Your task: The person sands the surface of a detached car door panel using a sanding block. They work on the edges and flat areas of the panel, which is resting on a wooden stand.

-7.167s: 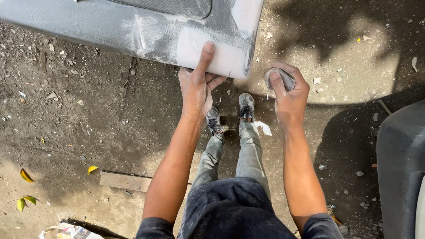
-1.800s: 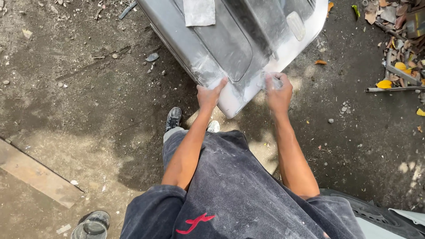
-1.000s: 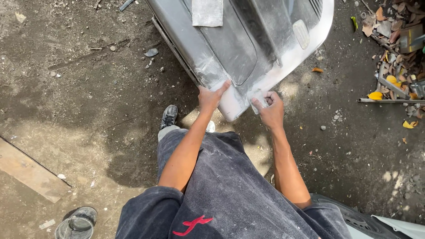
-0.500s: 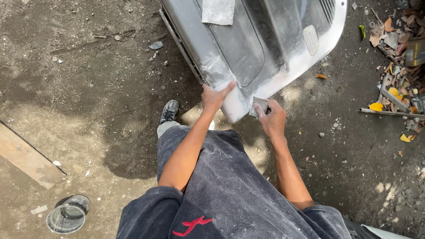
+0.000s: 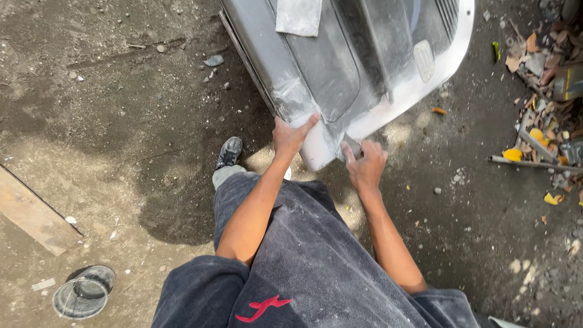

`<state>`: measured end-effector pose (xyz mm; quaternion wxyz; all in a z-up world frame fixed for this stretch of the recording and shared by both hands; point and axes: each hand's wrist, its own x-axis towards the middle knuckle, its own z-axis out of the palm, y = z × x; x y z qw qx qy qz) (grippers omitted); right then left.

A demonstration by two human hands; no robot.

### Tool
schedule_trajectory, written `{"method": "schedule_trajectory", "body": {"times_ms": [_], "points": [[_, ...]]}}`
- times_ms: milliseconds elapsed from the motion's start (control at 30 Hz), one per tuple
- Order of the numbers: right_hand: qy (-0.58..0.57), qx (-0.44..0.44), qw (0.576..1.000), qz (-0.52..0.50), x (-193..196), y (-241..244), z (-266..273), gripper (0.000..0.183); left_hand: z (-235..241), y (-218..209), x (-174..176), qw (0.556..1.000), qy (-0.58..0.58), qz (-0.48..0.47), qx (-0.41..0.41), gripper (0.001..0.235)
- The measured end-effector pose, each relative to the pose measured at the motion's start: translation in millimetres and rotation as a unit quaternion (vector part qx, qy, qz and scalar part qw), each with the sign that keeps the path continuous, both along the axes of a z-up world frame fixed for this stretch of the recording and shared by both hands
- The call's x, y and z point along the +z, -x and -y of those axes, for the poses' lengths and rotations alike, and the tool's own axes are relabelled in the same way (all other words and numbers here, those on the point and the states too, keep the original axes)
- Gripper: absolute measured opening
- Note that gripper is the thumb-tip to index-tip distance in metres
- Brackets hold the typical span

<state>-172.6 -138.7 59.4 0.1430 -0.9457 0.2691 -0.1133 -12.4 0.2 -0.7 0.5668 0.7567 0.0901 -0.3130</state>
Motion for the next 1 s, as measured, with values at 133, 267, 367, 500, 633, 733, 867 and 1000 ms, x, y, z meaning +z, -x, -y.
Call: {"method": "schedule_trajectory", "body": {"times_ms": [133,267,367,500,633,733,867,1000], "points": [[0.012,0.006,1.0,0.01,4.0,-20.3,-0.7,0.034,2.8,4.2,-9.1,0.998,-0.053,-0.023,-0.035,0.119],[-0.008,-0.006,1.0,0.001,1.6,-14.3,2.2,0.03,6.0,-1.0,-10.0,0.998,-0.046,-0.024,-0.034,0.124],[-0.026,-0.012,0.999,-0.016,-3.4,-17.7,2.4,0.03,5.0,-1.9,-3.7,0.996,-0.06,-0.041,-0.045,0.128],[-0.029,-0.021,0.999,-0.017,-5.8,-2.9,3.0,0.031,11.9,5.0,-30.3,0.998,-0.059,0.007,-0.038,0.145],[-0.029,-0.026,0.999,-0.021,3.2,-10.8,-3.0,0.03,4.7,11.2,-12.0,0.997,-0.042,-0.009,-0.057,0.124],[-0.019,-0.015,0.999,-0.021,0.7,-13.4,8.0,0.03,10.3,-2.2,-10.7,0.999,-0.032,0.004,-0.029,0.128],[-0.05,-0.036,0.998,-0.027,-9.3,-23.2,12.8,0.031,5.5,6.5,-13.9,0.997,-0.052,-0.003,-0.057,0.128],[-0.244,-0.111,0.962,0.047,36.9,-31.9,32.5,0.031,10.0,-0.9,-22.5,0.995,-0.065,-0.001,-0.07,0.142]]}}
